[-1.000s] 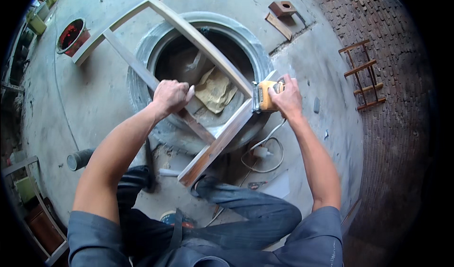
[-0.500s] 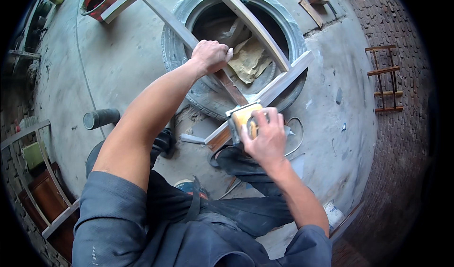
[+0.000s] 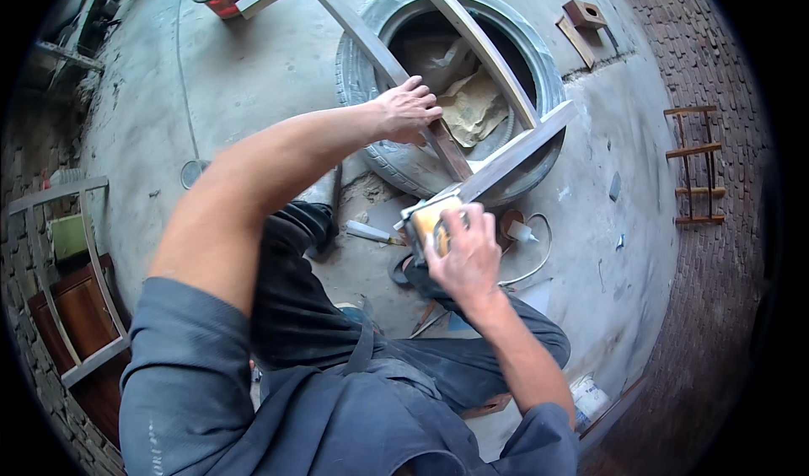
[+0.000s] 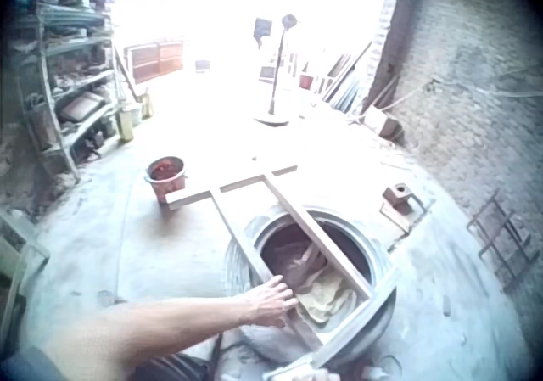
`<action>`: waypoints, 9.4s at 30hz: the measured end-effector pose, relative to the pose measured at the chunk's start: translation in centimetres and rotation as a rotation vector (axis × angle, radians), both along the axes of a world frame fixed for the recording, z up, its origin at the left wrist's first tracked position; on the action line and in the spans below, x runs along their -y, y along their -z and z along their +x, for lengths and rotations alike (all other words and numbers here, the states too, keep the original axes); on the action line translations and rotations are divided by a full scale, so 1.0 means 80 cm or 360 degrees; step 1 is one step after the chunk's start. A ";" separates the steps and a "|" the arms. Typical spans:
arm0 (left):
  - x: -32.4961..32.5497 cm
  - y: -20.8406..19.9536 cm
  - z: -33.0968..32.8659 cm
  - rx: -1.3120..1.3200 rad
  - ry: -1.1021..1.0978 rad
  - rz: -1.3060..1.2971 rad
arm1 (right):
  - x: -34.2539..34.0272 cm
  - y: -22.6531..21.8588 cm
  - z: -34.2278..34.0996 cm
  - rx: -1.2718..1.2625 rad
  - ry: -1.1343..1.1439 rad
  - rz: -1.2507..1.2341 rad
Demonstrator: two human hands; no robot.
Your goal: The person sands a wooden frame using an electric sander while sitting on the floor. They reposition the frame to access different sides and replace the sanding sheet on the tool mid-task.
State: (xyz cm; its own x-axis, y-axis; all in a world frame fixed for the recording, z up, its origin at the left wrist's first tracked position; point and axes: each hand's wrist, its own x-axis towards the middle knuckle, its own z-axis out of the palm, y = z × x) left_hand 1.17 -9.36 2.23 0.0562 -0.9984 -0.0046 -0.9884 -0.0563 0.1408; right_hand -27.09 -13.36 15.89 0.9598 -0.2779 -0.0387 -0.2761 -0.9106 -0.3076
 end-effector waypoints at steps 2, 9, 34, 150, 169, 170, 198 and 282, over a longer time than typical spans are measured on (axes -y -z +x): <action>0.013 -0.004 -0.007 0.0010 -0.0058 0.0205 | -0.018 0.001 -0.010 -0.0003 -0.0087 0.0062; 0.031 0.007 -0.009 -0.0018 -0.0069 0.0266 | 0.049 0.013 0.012 0.0073 0.0116 -0.0160; 0.030 0.010 -0.003 -0.0157 -0.0030 0.0148 | -0.067 0.032 -0.081 0.0362 0.0170 0.0388; 0.032 0.008 -0.013 -0.0140 -0.0223 0.0285 | -0.015 0.001 -0.015 0.0003 -0.0295 0.0059; 0.030 0.016 -0.007 -0.0093 -0.0192 0.0206 | 0.154 0.030 0.041 0.0091 0.0257 -0.0172; 0.033 0.013 -0.010 -0.0117 -0.0182 0.0217 | 0.167 0.028 0.045 0.0095 0.0321 -0.0213; 0.030 0.006 -0.006 -0.0195 -0.0177 0.0179 | 0.198 0.031 0.065 0.0064 0.0476 -0.0276; 0.019 0.020 -0.004 -0.0178 -0.0120 -0.0034 | 0.419 0.068 0.139 -0.0068 0.0679 -0.0226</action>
State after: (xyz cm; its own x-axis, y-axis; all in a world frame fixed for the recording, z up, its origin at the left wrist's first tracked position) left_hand 0.83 -10.86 0.64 0.1312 -0.9913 0.0063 -0.9596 -0.1254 0.2518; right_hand -15.98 -46.87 10.48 0.7566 -0.6539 -0.0088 -0.6457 -0.7449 -0.1678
